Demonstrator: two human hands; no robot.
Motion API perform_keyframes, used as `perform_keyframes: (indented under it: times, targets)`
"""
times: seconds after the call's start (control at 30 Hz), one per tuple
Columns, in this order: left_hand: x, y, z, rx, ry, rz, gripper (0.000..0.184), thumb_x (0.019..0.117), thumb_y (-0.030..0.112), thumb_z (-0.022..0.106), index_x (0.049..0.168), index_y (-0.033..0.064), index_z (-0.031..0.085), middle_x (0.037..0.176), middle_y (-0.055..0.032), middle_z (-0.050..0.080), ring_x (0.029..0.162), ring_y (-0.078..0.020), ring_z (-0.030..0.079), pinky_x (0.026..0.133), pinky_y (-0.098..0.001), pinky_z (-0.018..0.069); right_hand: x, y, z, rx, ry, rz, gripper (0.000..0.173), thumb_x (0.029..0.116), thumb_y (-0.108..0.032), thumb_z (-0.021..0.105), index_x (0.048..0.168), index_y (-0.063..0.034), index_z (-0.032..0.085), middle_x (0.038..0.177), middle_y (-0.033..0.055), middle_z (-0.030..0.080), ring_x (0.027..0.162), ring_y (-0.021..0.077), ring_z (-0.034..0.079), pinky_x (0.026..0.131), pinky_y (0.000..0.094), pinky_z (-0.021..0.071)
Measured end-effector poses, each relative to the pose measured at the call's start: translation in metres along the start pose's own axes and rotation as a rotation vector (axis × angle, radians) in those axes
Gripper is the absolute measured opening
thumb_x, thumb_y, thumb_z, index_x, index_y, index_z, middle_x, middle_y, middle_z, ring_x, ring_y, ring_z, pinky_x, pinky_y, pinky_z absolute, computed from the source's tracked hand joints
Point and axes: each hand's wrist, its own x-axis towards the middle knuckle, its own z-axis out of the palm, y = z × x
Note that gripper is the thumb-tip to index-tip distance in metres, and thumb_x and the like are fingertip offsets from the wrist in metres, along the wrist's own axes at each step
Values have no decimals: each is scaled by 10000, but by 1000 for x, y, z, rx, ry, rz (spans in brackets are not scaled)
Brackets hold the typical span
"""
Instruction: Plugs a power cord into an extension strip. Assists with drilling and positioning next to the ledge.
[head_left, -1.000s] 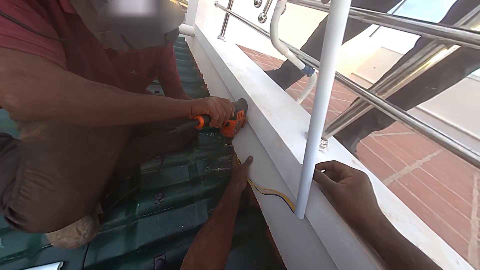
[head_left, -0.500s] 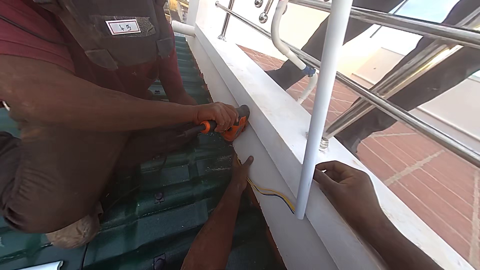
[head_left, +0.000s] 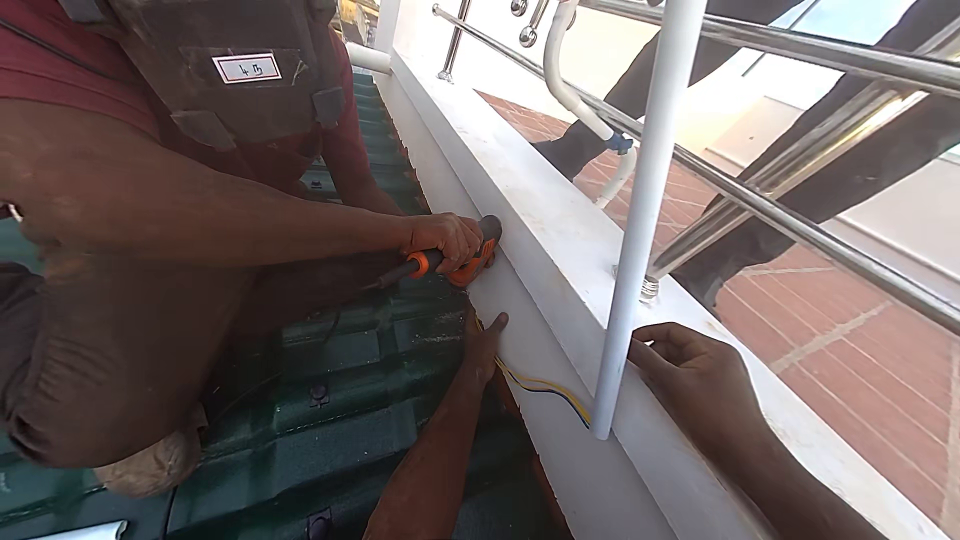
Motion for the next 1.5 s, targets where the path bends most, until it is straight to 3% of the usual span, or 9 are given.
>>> perform_keyframes:
  times: [0.33, 0.43, 0.67, 1.5]
  targets:
    - [2, -2, -1, 1, -7, 4, 822, 890, 168, 814, 1580, 200, 367, 1400, -188, 594, 1152, -328, 667, 938, -522, 582, 1, 1, 0, 2, 2, 9, 102, 873, -233, 762, 870, -137, 728, 519, -44, 534, 405, 84, 438, 397, 261, 363]
    - [2, -2, -2, 0, -7, -4, 869, 887, 174, 818, 1602, 209, 325, 1466, -176, 545, 1211, -325, 637, 973, -527, 564, 1, 1, 0, 4, 1, 2, 93, 874, -227, 756, 866, -138, 729, 514, -43, 528, 403, 83, 432, 397, 259, 359]
    - [2, -2, -2, 14, -20, 12, 781, 903, 172, 802, 1566, 179, 389, 1370, -182, 616, 1143, -316, 674, 941, -512, 583, 0, -1, 0, -1, 5, 8, 80, 880, -213, 744, 869, -136, 726, 525, -46, 540, 412, 77, 446, 397, 256, 363]
    - [1, -2, -2, 4, -15, 5, 817, 895, 176, 810, 1579, 184, 363, 1394, -180, 598, 1154, -318, 665, 945, -512, 579, 0, 0, 0, 25, -4, 22, 81, 876, -209, 748, 870, -132, 724, 524, -38, 543, 409, 86, 448, 387, 258, 360]
